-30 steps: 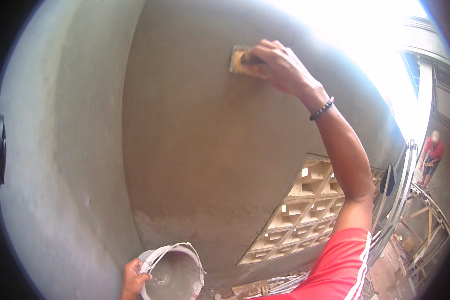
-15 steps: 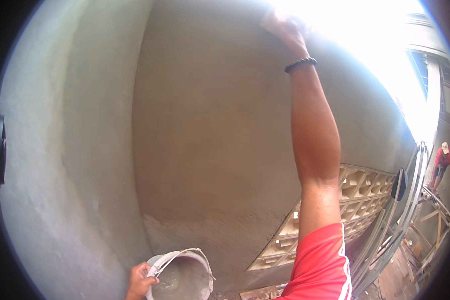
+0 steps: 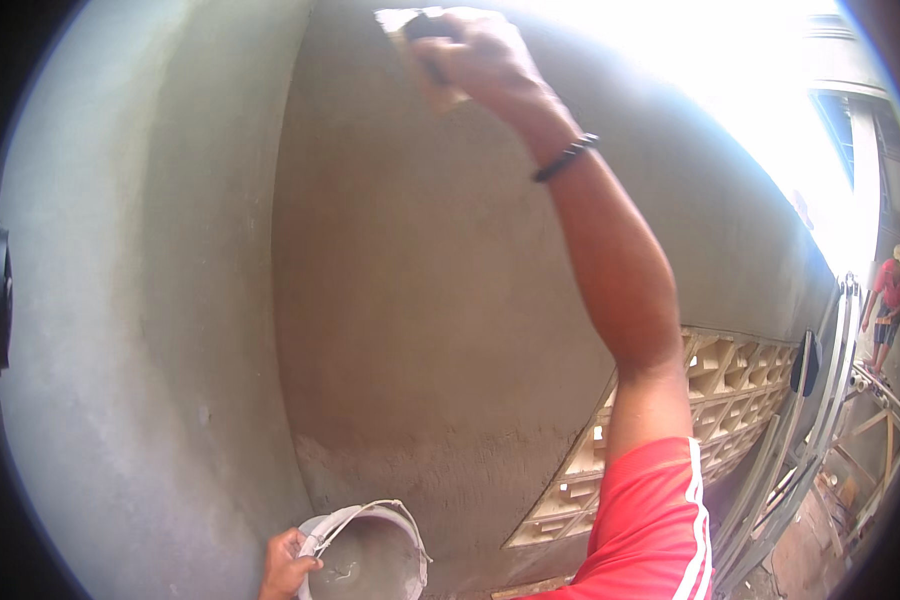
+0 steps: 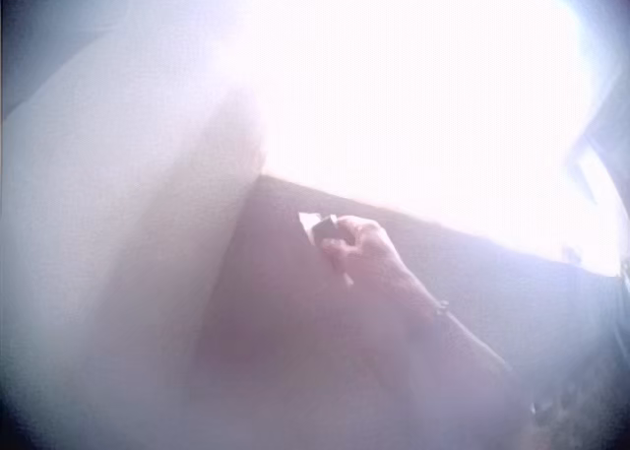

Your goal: The person repeatedly scoops plaster from a bucket with a trowel and applies it to a wall, smoothing the surface. The person also uses a brush to apply a liquid to the wall and continues to smooth the plaster with the trowel.

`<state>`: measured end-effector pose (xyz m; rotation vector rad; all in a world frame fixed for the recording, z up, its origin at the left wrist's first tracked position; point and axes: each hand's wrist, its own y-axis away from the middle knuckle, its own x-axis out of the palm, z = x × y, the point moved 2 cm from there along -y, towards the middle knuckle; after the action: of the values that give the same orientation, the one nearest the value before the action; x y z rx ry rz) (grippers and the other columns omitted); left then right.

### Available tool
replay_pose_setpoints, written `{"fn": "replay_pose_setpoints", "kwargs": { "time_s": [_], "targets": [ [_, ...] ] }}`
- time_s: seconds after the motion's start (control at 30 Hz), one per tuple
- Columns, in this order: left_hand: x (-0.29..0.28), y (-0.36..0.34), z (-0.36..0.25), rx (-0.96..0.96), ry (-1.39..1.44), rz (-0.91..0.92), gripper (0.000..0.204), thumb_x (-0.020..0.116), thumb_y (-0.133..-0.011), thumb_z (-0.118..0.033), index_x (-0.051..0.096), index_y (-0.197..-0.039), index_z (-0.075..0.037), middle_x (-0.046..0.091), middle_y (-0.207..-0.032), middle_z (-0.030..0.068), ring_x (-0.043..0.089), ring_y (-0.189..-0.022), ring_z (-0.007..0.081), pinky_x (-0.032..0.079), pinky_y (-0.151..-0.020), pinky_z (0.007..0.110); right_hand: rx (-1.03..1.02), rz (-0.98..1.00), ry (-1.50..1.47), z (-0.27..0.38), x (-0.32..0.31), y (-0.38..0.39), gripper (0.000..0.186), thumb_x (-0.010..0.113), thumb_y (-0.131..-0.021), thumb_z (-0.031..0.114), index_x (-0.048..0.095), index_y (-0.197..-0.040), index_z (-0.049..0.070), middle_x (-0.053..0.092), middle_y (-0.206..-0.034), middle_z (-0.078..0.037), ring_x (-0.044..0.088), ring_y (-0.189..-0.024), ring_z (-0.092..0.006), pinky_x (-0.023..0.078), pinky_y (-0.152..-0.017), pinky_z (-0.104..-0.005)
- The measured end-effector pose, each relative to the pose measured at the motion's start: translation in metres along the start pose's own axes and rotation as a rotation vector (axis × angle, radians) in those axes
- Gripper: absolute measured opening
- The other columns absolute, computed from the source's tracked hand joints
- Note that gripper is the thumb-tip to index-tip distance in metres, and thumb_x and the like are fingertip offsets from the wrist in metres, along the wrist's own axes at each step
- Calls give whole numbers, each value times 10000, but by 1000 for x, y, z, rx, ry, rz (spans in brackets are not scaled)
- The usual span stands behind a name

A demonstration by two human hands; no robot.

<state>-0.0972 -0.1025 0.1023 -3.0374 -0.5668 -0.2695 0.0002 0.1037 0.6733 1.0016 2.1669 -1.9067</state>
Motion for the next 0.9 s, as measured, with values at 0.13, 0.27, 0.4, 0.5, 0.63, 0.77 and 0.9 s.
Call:
{"fn": "replay_pose_setpoints", "kwargs": {
  "time_s": [0.13, 0.27, 0.4, 0.5, 0.63, 0.77, 0.9],
  "targets": [
    [5, -5, -10, -29, 42, 45, 439, 544, -673, 37, 583, -1110, 37, 627, -999, 82, 582, -913, 186, 459, -819, 305, 59, -32, 190, -81, -101, 3, 448, 608, -860, 242, 547, -1240, 15, 648, -1069, -124, 626, -952, -210, 483, -842, -324],
    [2, 2, -5, -15, 70, -23, 436, 542, -672, 32, 585, -1105, 32, 628, -994, 79, 580, -911, 182, 459, -814, 305, -79, 127, 270, -65, -124, -3, 397, 571, -873, 167, 543, -1235, 7, 602, -1179, -145, 573, -1094, -239, 436, -941, -333],
    [0, -2, -13, -31, -42, 27, 410, 540, -677, 23, 590, -1084, 27, 628, -973, 76, 580, -891, 181, 459, -799, 305, -108, 44, 531, -97, -114, 3, 358, 524, -876, 97, 546, -1220, 0, 564, -1229, -149, 498, -1183, -282, 377, -1016, -352],
    [4, -2, -19, -50, 12, 35, 393, 547, -679, 14, 593, -1070, 22, 628, -957, 73, 581, -871, 180, 461, -777, 304, -190, 126, 577, -99, -103, 30, 307, 525, -866, 83, 576, -1161, 15, 597, -1127, -136, 544, -1069, -277, 420, -936, -357],
    [-4, -1, 0, 0, -104, -11, 403, 545, -695, 21, 586, -1096, 28, 628, -969, 81, 581, -871, 183, 463, -770, 312, -206, 287, 443, -79, -84, 64, 257, 540, -850, 49, 589, -1096, -8, 616, -1009, -107, 596, -909, -249, 468, -826, -350],
    [7, 7, -43, -114, 5, 36, 408, 538, -709, 33, 580, -1115, 37, 627, -985, 90, 582, -879, 191, 465, -773, 320, 71, -188, 303, -127, -123, 49, 332, 590, -853, 170, 579, -1096, -56, 631, -873, -149, 626, -786, -217, 492, -757, -339],
    [-1, 2, -33, -77, 28, 78, 430, 542, -704, 36, 574, -1133, 38, 624, -1015, 98, 585, -908, 201, 466, -789, 322, 215, -396, 278, -136, -121, -3, 432, 607, -838, 286, 591, -1098, -58, 650, -828, -208, 650, -797, -259, 497, -779, -356]
  ]
}}
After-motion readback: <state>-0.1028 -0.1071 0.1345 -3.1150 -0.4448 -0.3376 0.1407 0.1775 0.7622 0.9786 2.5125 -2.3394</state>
